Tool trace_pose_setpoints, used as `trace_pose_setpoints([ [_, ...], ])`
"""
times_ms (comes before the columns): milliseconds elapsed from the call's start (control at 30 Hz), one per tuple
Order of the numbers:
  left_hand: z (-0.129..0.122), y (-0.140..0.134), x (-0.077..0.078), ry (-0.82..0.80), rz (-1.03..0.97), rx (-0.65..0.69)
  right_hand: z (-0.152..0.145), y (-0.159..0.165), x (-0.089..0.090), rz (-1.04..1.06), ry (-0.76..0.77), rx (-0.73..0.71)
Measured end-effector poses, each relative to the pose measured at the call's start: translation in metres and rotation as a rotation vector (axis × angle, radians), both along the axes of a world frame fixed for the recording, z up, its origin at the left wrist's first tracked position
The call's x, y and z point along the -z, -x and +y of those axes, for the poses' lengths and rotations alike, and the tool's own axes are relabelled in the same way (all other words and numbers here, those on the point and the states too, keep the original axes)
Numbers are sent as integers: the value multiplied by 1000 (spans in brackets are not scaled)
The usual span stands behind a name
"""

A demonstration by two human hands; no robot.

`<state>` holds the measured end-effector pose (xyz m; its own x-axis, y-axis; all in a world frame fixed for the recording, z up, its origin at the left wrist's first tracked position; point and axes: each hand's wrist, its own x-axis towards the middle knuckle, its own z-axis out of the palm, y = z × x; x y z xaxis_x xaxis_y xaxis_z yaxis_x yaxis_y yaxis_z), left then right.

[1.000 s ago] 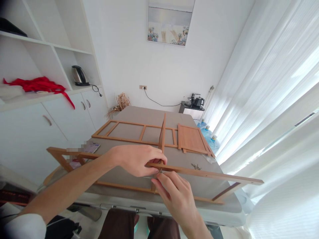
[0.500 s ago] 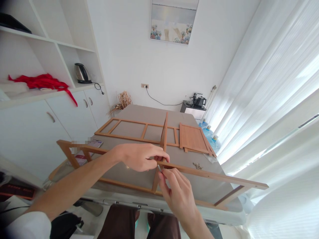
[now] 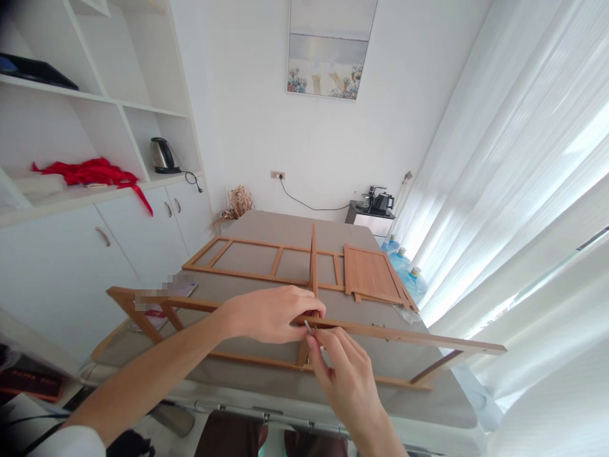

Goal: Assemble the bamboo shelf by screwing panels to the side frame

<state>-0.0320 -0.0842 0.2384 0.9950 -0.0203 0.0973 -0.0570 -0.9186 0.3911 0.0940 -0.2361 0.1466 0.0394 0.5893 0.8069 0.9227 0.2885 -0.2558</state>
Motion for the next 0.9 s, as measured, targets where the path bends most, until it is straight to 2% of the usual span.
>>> trace_pose_setpoints([
  [433,-4,-12,-8,-15,52,-42,-3,-3,-7,68,36,9],
  [733,-5,-10,-1,82,38,-63,-16,1,-18,283,225,7],
  [900,-4,-9,1,70,-1,-53,-20,-3,-16,448,328,-34],
])
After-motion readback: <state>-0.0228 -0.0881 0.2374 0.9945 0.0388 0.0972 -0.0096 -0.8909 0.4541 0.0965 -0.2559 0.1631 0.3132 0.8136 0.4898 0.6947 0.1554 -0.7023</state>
